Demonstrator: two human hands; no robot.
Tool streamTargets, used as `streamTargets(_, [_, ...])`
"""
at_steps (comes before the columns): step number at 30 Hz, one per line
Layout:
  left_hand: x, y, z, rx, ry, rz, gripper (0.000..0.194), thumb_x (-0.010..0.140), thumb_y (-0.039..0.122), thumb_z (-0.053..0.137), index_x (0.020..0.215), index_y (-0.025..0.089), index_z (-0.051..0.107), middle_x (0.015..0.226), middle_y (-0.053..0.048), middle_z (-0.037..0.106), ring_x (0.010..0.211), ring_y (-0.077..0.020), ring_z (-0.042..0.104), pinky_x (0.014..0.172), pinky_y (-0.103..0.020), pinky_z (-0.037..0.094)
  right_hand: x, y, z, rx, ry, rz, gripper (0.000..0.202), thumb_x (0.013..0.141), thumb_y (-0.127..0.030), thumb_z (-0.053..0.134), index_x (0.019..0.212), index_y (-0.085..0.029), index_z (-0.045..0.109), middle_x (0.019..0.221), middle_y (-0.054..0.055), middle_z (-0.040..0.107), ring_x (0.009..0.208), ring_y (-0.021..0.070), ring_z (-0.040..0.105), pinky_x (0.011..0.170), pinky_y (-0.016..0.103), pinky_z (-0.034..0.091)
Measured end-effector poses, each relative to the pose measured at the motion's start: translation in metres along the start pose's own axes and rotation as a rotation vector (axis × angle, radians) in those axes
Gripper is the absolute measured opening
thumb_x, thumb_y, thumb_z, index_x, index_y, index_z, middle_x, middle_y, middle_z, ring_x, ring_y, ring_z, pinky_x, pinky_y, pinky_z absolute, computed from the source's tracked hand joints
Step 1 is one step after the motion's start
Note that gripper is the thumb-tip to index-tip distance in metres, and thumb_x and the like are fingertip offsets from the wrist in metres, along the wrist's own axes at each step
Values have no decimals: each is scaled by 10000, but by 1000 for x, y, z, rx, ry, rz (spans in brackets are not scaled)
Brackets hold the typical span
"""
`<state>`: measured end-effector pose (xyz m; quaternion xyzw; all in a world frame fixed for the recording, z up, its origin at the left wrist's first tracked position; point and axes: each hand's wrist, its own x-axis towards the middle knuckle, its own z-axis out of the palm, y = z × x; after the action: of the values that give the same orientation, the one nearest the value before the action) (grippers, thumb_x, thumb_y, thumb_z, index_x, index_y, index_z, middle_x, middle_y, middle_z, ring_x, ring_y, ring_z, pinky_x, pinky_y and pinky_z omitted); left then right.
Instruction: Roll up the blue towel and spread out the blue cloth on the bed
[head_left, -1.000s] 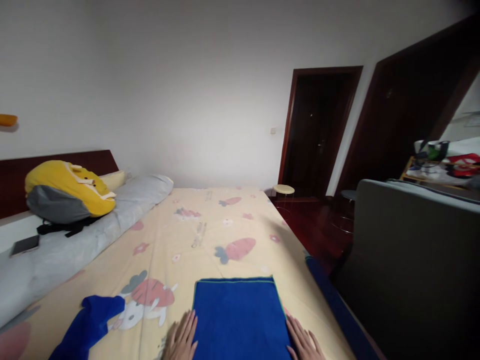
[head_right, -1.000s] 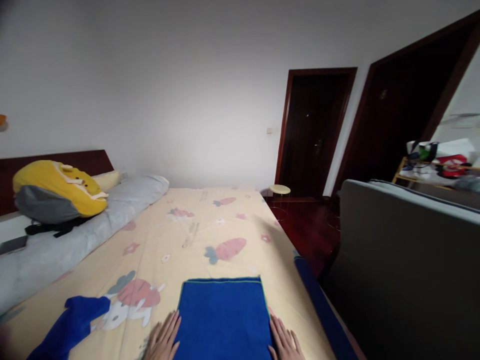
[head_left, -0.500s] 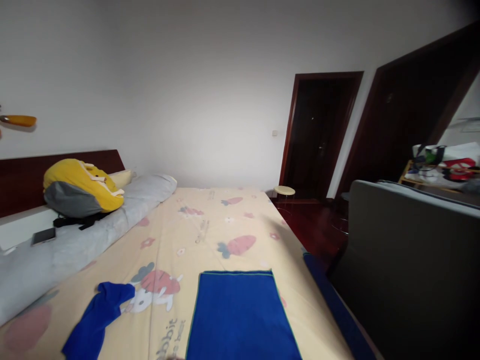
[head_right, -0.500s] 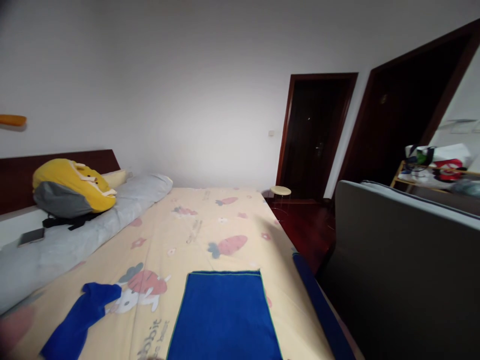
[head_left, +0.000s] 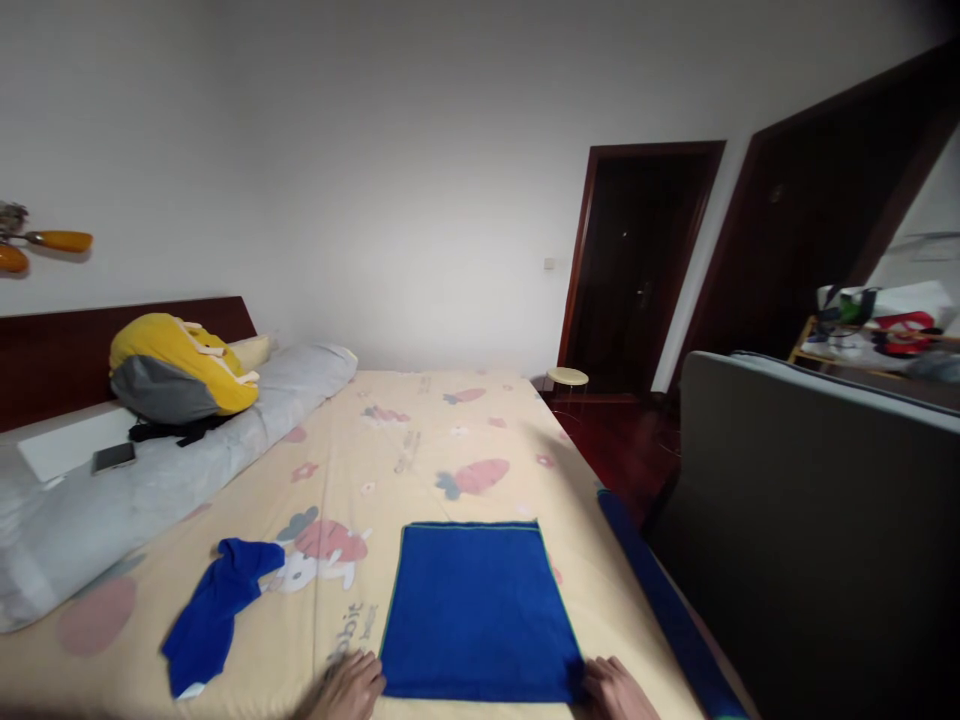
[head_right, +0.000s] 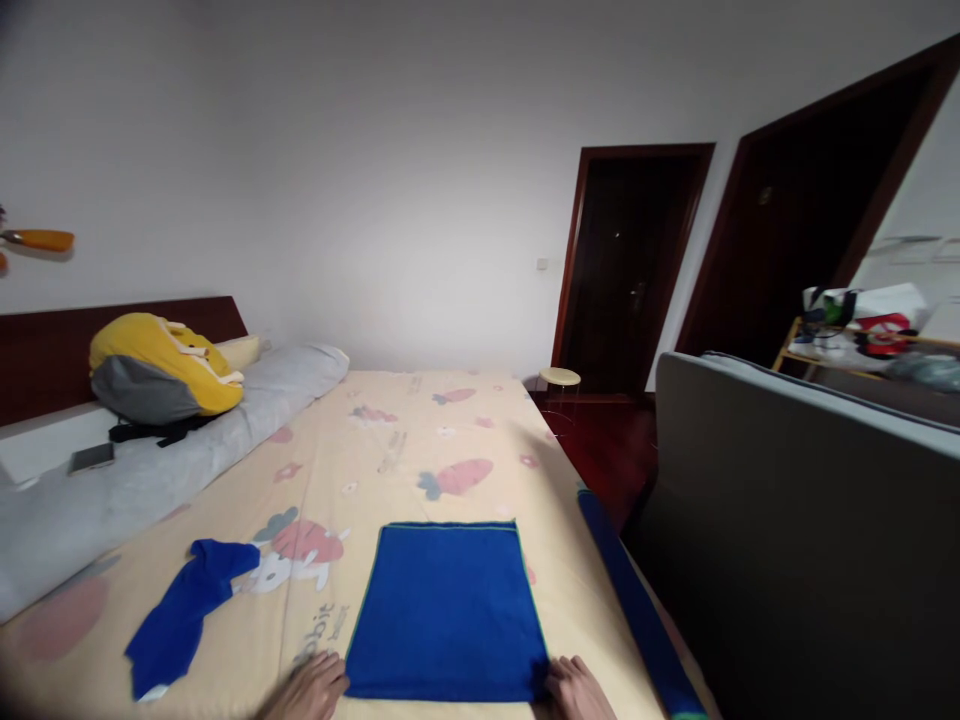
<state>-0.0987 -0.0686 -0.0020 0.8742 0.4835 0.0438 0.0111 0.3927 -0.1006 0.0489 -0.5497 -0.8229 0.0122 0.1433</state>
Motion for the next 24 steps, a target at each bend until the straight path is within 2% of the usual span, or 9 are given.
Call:
streamTargets(3, [-1,-3,3,-27,1,8,347,782,72,464,980,306,628,1144,7,679,1142,-178,586,1084,-347,402,0,1,-3,73,-47,99,198,687,-139,452,684,-230,628,820,30,693,790,201,618,799,326,421])
streamTargets(5, [-2,-1,-1,-43,1,-17,396,756,53,461,1015,302,628,1217,-10,657,1202,-185,559,1117,-359,373,-2,2,-6,151,-101,184,222,621,-134,456,713,-220,639,831,43,696,792,210,620,789,326,424])
streamTargets(9, [0,12,-28,-126,-78,-111,400,705,35,470,975,275,642,1211,-30,659,1206,-199,556,1077,-341,401,-3,3,-12,269,-163,323,268,546,-138,448,723,-200,639,801,53,698,764,208,630,699,291,438])
streamTargets(13, [7,26,-57,-268,-31,-177,343,720,38,445,889,256,650,1070,-12,679,1095,-162,587,988,-276,419,-1,4,-14,344,-145,410,243,598,-186,444,741,-201,640,781,36,708,751,196,644,672,272,457])
streamTargets(16, [12,32,-67,-392,-12,-316,309,757,60,437,882,238,656,922,10,685,932,-131,618,863,-220,438,3,4,-12,398,-119,438,266,691,-252,423,805,-191,656,842,47,726,810,200,658,746,282,473])
streamTargets(20, [17,33,-65,-477,-17,-427,259,823,134,431,929,219,651,775,40,659,756,-101,607,720,-177,432,9,3,-7,428,-122,446,277,745,-268,378,787,-192,641,790,40,724,756,193,664,727,282,478])
streamTargets(24, [24,26,-57,-464,-15,-484,238,832,137,432,910,228,638,764,55,643,774,-95,602,719,-170,421,18,6,-2,373,-119,460,231,750,-216,388,761,-205,619,786,39,724,773,188,668,718,271,471])
